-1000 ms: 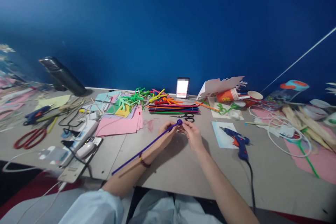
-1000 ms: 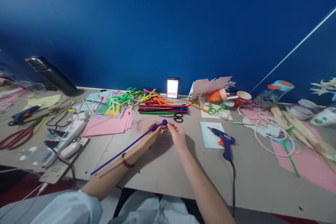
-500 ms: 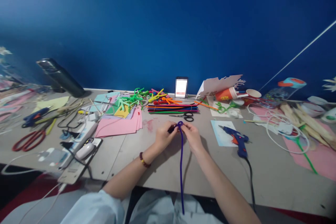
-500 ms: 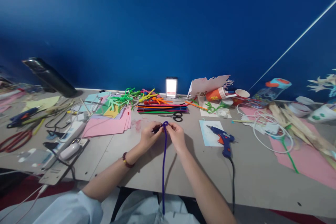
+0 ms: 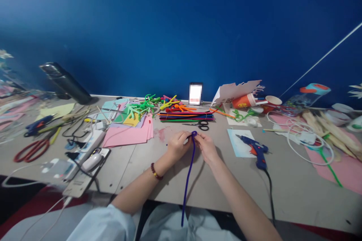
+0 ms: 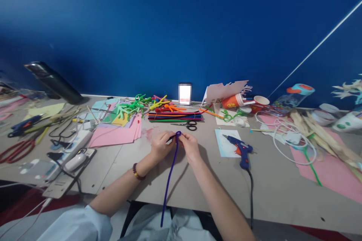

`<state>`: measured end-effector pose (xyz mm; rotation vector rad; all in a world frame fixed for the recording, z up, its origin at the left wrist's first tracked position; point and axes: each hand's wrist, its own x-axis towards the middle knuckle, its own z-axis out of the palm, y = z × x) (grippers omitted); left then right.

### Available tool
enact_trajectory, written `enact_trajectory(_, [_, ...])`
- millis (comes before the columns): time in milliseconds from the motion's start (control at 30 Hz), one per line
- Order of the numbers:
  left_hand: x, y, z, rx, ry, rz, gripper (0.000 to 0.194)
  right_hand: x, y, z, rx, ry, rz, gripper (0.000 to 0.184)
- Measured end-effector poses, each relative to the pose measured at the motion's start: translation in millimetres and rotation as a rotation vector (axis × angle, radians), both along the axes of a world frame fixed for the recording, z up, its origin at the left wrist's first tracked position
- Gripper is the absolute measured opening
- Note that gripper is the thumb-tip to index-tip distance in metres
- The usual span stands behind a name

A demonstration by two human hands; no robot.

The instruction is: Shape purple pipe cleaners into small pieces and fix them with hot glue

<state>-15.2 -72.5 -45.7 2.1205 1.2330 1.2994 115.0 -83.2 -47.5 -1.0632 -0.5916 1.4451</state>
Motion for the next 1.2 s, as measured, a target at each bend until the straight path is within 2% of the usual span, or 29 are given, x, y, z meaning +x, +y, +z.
enact_trajectory(200, [0.6, 0.5, -2.9, 0.007, 0.027, 0.03, 0.012, -1.1, 0.4, -8.5, 0.068, -0.151, 0.004, 0.029])
enact_trajectory(500, [0.6, 1.1, -5.9, -0.009, 0.041, 0.025, 0.012, 0.5, 0.0, -10.1, 0.169, -0.328, 0.021, 0.025])
enact_trajectory(667, [0.5, 1.1, -4.1, -0.044, -0.023, 0.03, 0.01, -0.6, 0.2, -7.9, 0.143, -0.259, 0.024, 0.026])
enact_trajectory(833, [-0.1, 2.1, 0.9, -0.084, -0.163, -0.013, 0.011, -0.4, -0.2, 2.0, 0.073, -0.069, 0.024, 0.026])
enact_trajectory(967, [0.8, 2.8, 7.3, -0.159, -0.271, 0.016, 0.01, 3.5, 1.0, 5.2, 0.045, 0.043, 0.014, 0.022])
enact_trajectory(1100, [1.3, 2.5, 14.3, -0.222, -0.346, 0.036, 0.007, 6.7, 2.5, 4.0, 0.059, 0.083, 0.012, 0.019])
enact_trajectory(1200, [0.6, 2.8, 13.4, -0.228, -0.343, 0.042, 0.007, 7.6, 3.4, 2.6, 0.084, 0.082, 0.034, 0.02])
